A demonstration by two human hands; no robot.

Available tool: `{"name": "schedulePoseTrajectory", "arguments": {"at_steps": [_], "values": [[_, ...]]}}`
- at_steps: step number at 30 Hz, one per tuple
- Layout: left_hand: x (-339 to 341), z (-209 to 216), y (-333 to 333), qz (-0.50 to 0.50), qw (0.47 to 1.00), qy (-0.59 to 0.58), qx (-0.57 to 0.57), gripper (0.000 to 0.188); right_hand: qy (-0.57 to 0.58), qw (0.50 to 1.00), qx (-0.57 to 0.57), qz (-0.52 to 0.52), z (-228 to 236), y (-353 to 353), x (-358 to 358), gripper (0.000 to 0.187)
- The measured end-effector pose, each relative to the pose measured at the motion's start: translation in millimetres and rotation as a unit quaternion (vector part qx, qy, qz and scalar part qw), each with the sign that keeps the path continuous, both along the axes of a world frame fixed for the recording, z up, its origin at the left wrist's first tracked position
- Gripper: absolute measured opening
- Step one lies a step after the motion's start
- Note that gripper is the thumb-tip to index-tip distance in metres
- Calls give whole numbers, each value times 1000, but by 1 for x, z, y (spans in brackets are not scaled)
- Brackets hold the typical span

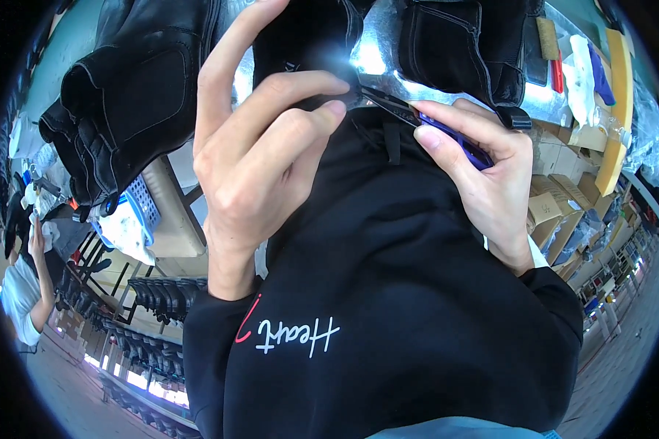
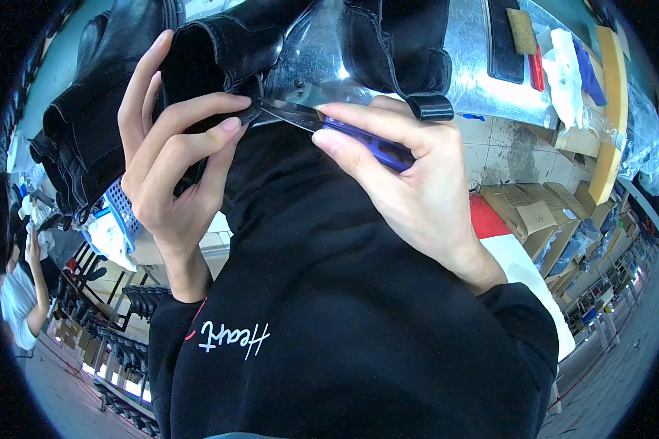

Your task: Trimming excess threads and material from black boots using thread snips.

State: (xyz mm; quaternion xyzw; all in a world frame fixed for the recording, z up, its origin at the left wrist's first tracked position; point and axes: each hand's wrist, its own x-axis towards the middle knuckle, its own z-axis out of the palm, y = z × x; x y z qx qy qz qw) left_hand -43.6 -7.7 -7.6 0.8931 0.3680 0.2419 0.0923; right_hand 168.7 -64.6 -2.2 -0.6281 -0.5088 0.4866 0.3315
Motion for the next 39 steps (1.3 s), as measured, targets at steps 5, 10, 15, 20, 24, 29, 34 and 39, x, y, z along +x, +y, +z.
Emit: {"name": "schedulePoseTrajectory", "arguments": {"at_steps": [5, 10, 15, 20, 24, 29, 34, 39], "values": [[-1, 3, -4, 25, 999, -9, -18, 15, 39, 999, 18, -34, -9, -2, -2, 27], [-1, -8, -4, 26, 998, -60, -20, 16, 201, 975, -45, -83, -24, 7, -22, 27], [2, -15, -7, 61, 985, -161, -21, 14, 331, 931, -14, -151, -42, 22, -53, 35], [7, -9, -16, 101, 972, -203, -66, 27, 295, 948, 20, -121, -35, 29, -49, 34], [20, -10, -27, 157, 933, -305, -112, 27, 216, 971, 23, -100, -26, 34, -50, 38], [23, -5, -39, 164, 843, -434, -273, 33, 124, 990, -55, -48, -18, 23, -36, 35], [20, 4, 20, 49, 901, -338, -268, 42, 155, 985, 8, -73, -24, 10, -29, 23], [24, 10, 57, -81, 883, -235, -398, 35, 149, 982, 79, -86, -23, 9, -29, 27]]}}
